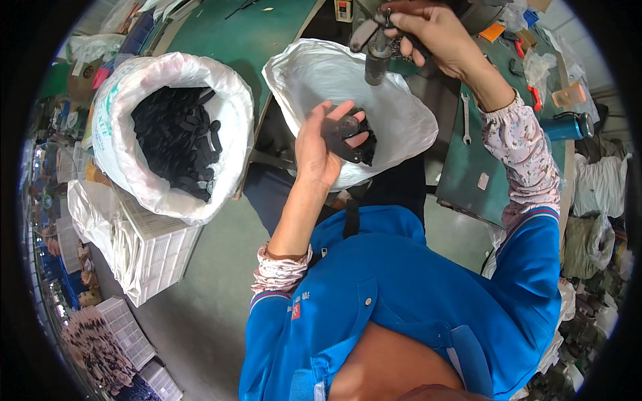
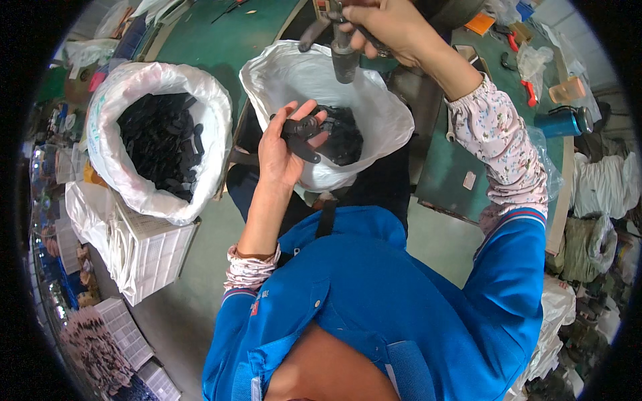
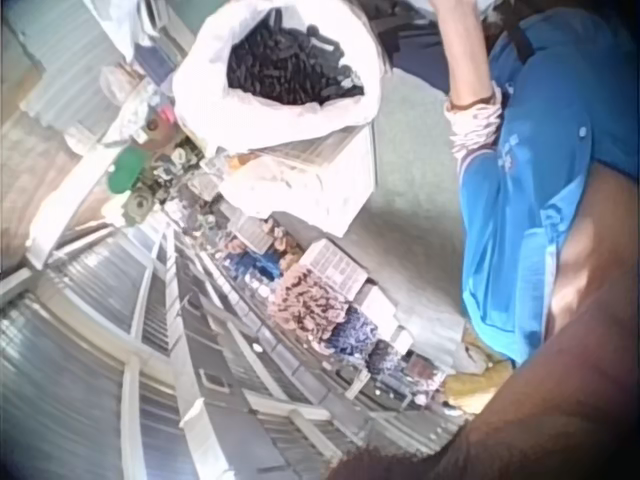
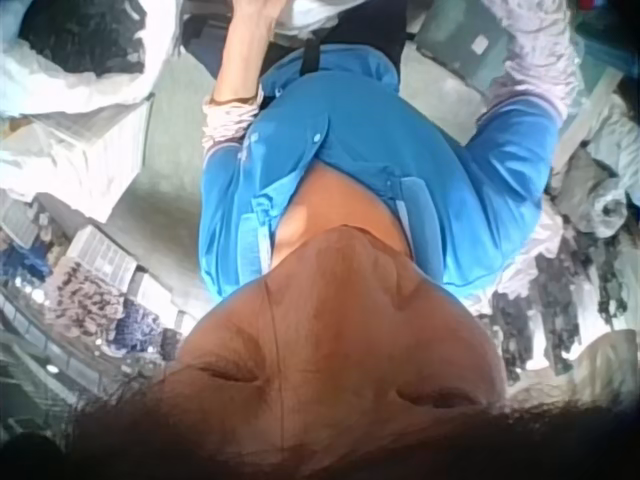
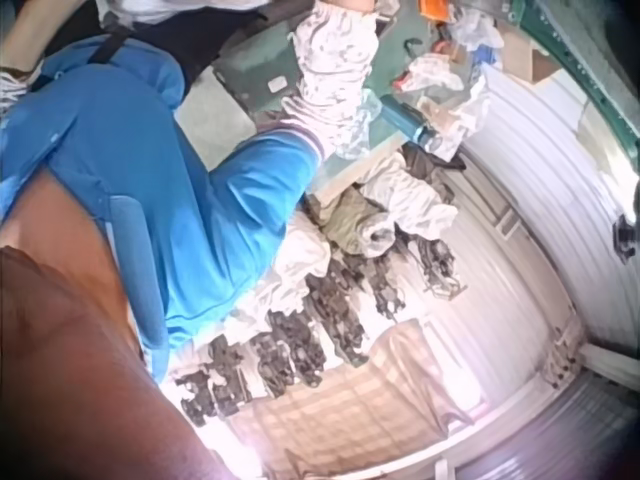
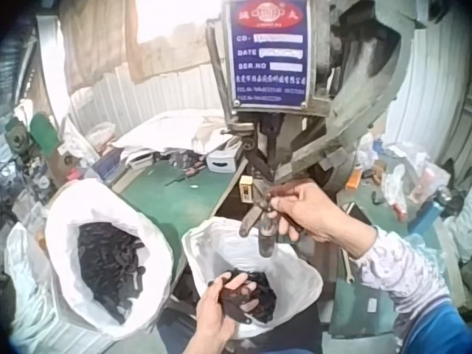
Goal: The person repeatedly picks black plastic parts from a white sack, inserts a small metal pin into each part by hand, and places the assembled parts into a second white sack. The person also briefly handles a clear plastic bag and reaches toward a machine hopper.
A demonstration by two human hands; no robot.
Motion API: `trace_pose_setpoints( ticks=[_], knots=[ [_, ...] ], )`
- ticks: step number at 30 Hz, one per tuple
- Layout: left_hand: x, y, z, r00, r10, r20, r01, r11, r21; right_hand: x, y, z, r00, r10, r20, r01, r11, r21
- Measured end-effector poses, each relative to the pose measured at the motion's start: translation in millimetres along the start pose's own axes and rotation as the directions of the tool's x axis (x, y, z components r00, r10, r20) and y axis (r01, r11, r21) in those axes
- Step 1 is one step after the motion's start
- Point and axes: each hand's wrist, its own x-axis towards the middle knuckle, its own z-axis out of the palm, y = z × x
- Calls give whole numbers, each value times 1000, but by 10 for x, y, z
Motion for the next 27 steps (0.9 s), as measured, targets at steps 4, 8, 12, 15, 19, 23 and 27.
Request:
trace_pose_setpoints(
  ticks=[4,8,12,15,19,23,27],
  knots=[
    [45,8,-67,991,127,-50,-121,987,108,-244,208,200,1000,2,-29,0,998,70],
    [84,-64,19,965,257,-44,-246,954,174,-756,649,443,994,58,98,-73,986,153],
    [66,-193,74,968,248,37,-249,934,255,-958,1005,827,969,161,188,-195,965,177],
    [-2,-141,141,975,211,65,-221,928,301,-857,946,781,999,38,7,-37,895,444],
    [7,-104,112,967,242,83,-256,910,327,-795,794,578,996,-80,-24,79,813,577],
    [11,-141,97,976,210,61,-218,911,349,-919,499,653,972,-127,199,105,988,117],
    [11,-239,106,977,123,174,-186,891,415,-1005,678,845,922,-233,311,269,960,-77]
  ],
)
